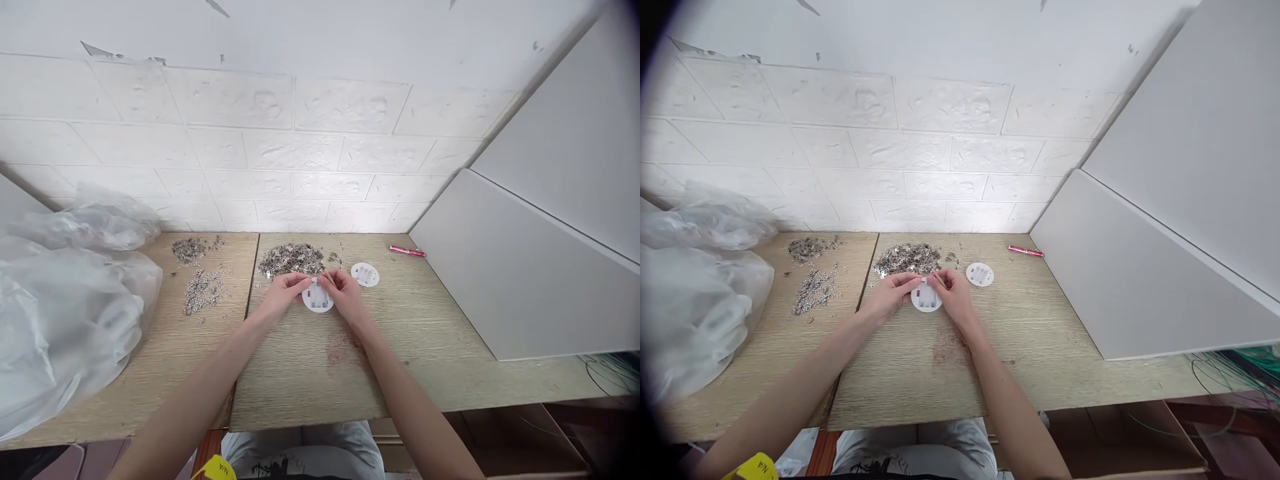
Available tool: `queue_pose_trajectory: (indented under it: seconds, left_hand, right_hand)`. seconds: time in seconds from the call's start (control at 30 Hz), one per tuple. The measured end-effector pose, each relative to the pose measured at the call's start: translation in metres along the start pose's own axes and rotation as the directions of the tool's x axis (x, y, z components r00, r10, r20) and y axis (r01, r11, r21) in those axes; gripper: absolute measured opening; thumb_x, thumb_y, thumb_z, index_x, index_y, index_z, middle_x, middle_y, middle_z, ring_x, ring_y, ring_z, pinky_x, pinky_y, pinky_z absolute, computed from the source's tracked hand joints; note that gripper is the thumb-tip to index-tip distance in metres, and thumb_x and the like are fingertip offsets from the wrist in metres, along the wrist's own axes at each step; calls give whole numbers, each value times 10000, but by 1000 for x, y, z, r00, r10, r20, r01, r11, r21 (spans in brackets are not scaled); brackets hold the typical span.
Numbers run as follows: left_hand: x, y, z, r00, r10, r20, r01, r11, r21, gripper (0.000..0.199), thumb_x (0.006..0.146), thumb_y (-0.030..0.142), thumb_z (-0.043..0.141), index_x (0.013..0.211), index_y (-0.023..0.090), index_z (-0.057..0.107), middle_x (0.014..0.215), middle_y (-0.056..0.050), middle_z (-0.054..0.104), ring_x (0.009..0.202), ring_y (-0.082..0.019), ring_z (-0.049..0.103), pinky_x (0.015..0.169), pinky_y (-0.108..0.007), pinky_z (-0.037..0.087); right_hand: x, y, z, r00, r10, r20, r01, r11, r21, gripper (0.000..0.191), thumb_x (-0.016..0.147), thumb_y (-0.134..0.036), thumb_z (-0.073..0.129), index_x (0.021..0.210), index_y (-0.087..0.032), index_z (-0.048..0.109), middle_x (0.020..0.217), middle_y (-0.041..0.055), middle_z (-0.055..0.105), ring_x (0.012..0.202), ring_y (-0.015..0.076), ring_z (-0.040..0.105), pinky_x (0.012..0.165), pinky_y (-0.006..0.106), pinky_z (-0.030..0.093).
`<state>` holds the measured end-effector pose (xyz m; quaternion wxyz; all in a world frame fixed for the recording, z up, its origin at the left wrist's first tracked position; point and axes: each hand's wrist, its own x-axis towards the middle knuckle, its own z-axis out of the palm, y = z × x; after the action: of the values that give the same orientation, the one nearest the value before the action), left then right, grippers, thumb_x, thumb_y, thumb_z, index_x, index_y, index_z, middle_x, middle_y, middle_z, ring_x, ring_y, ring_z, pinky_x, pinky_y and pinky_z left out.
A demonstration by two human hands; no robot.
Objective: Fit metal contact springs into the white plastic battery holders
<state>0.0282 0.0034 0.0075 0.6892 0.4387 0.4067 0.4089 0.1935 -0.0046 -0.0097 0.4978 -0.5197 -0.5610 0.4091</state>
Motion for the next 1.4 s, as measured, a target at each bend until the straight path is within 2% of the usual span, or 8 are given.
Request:
queue_pose_trajectory:
  seconds: [0.23,0.4,0.63,0.8,1.1,1.23,1.33,1.4]
  left_hand:
    - [-13,10,1,996,89,20,-91,986,142,469,694,434,748,1030,131,627,864,-83,695,765,-176,638,655,-303,543]
    - [-43,10,-8,970,243,28,-239,921,308,486,822,501,588,1186,179,570,1165,-123,644,1025,-229,620,709,-323,560]
    - [-67,2,-41,921,380,-90,-221,696,683,329,845,417,514,999,159,648,968,-71,680,807,-174,604,696,-293,474]
    - [-46,0,-30,888,461,3,-209,397,894,327,897,363,407,974,159,651,769,-40,629,743,-179,551,683,-295,399]
    - [-31,-15,-13,809,555,196,-314,125,941,354,949,299,343,1152,145,590,892,-93,625,910,-217,553,847,-339,397]
    - [-17,-12,-13,844,521,127,-398,450,800,435,947,419,361,1246,141,510,856,-62,598,771,-173,531,762,-317,436]
    - [-4,-9,-17,911,412,21,-389,840,378,573,936,536,310,1352,145,362,886,-58,607,668,-138,525,649,-289,469]
    - [2,-8,-21,943,331,12,-330,934,135,598,904,555,398,1356,168,346,890,-54,606,675,-137,548,630,-283,491]
  right_hand:
    - [-16,-15,2,995,-91,-26,88,991,-100,353,805,-519,571,757,-169,578,657,-15,511,607,117,442,542,236,361]
    - [-34,-12,-48,996,-7,-90,-18,962,-274,411,788,-565,554,697,-164,568,609,-18,500,557,118,427,516,243,312]
    - [-53,4,-139,942,-15,-336,-271,558,-784,319,832,-429,505,851,-175,696,901,112,644,761,220,572,608,307,355]
    - [-42,0,-115,925,-239,-294,-142,502,-853,376,898,-410,456,1109,-184,670,1077,126,608,1019,260,552,795,340,412]
    - [1,3,-65,970,-152,-190,-77,550,-832,241,845,-347,584,974,-169,684,1170,152,529,1061,288,509,768,353,427]
    - [14,-6,-34,909,-384,-162,153,670,-726,271,875,-383,546,878,-143,672,1005,122,563,944,239,528,821,364,431]
    - [13,-12,6,830,-553,-69,393,669,-630,276,898,-401,521,917,-172,673,1023,121,565,951,226,527,830,363,442]
    - [9,-12,27,807,-583,99,524,627,-576,250,898,-394,532,940,-197,679,1058,121,576,963,222,533,813,352,450]
